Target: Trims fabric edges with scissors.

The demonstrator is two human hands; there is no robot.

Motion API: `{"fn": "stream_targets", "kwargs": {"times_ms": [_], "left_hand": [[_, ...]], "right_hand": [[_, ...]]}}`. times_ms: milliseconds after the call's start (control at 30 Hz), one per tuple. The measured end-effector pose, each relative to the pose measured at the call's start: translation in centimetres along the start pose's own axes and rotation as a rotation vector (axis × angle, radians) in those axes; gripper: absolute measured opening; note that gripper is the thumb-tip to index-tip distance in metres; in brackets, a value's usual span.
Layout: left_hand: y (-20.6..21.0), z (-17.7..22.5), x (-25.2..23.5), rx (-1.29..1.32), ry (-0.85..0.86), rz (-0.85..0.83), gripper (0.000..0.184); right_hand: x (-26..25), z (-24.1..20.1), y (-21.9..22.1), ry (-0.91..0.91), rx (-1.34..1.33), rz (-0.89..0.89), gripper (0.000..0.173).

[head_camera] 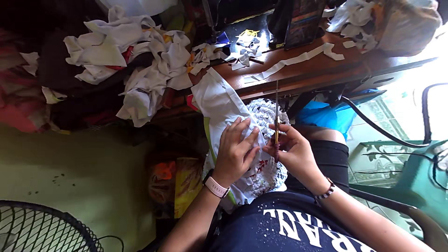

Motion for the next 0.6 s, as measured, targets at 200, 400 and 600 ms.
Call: {"fn": "stream_targets", "kwargs": {"times_ms": [200, 400, 600], "left_hand": [[0.0, 0.08, -0.03, -0.009, -0.004, -0.009, 0.037], [-0.01, 0.09, -0.04, -0.021, -0.004, -0.019, 0.038], [-0.01, 0.07, -0.05, -0.024, -0.003, -0.028, 0.038]], "right_hand": [[0.06, 0.19, -0.02, -0.002, -0.013, -0.001, 0.057], [0.14, 0.21, -0.02, 0.009, -0.017, 0.007, 0.058], [0.14, 0.28, 0.02, 0.001, -0.012, 0.005, 0.057]]}}
Point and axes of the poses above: each hand's wrist, its own x-axis away from the middle knuckle, its own y-axis out of the palm, z = x × y, the point moved 1 cm from there along -x, towards the middle knuckle, and after that the axes turned 11 degrees about -y, right-handed, at the moved point
